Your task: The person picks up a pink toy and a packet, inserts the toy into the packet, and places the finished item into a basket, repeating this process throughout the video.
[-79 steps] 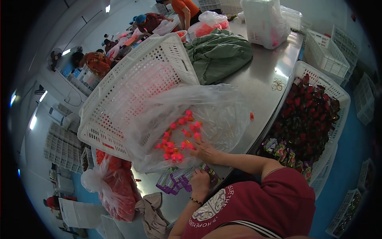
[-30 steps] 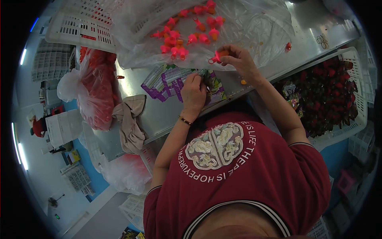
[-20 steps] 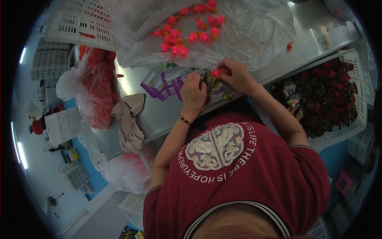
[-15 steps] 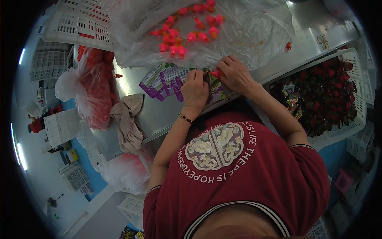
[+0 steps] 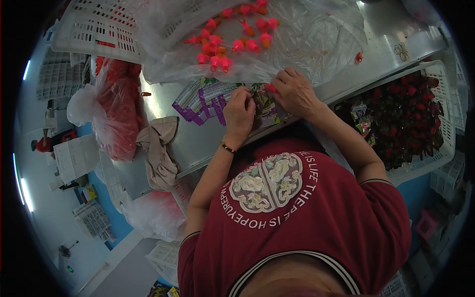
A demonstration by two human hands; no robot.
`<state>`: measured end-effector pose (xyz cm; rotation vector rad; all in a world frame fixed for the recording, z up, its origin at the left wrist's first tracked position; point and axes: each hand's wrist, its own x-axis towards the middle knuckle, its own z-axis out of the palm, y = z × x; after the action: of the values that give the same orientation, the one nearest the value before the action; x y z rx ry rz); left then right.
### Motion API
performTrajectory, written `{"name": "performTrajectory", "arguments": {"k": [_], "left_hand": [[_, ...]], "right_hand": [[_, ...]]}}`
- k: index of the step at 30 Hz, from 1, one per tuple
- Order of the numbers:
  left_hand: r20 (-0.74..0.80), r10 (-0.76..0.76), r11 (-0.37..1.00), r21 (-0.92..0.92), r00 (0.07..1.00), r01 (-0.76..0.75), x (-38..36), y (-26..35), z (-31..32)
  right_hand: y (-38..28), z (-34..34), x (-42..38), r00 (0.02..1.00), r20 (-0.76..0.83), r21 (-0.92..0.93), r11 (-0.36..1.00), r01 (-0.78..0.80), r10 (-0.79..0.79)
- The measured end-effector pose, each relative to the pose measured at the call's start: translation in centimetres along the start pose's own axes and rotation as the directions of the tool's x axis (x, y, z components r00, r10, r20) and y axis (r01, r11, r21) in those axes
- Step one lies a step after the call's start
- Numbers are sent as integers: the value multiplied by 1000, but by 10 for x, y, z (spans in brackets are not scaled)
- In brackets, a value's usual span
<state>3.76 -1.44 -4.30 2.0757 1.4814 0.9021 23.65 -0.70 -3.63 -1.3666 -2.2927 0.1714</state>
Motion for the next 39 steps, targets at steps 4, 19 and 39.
{"name": "performTrajectory", "arguments": {"k": [4, 19, 39], "left_hand": [[10, -16, 1000, -14, 1000, 16, -2, -1, 2], [-21, -120, 968, -224, 993, 113, -6, -8, 3], [-33, -165, 939, -313, 986, 147, -9, -9, 4]], "right_hand": [[0, 2, -1, 1000, -17, -52, 998, -22, 21], [-9, 26, 2, 883, 260, 857, 328, -398, 391], [-12, 11, -6, 932, 80, 677, 667, -311, 353]]}}
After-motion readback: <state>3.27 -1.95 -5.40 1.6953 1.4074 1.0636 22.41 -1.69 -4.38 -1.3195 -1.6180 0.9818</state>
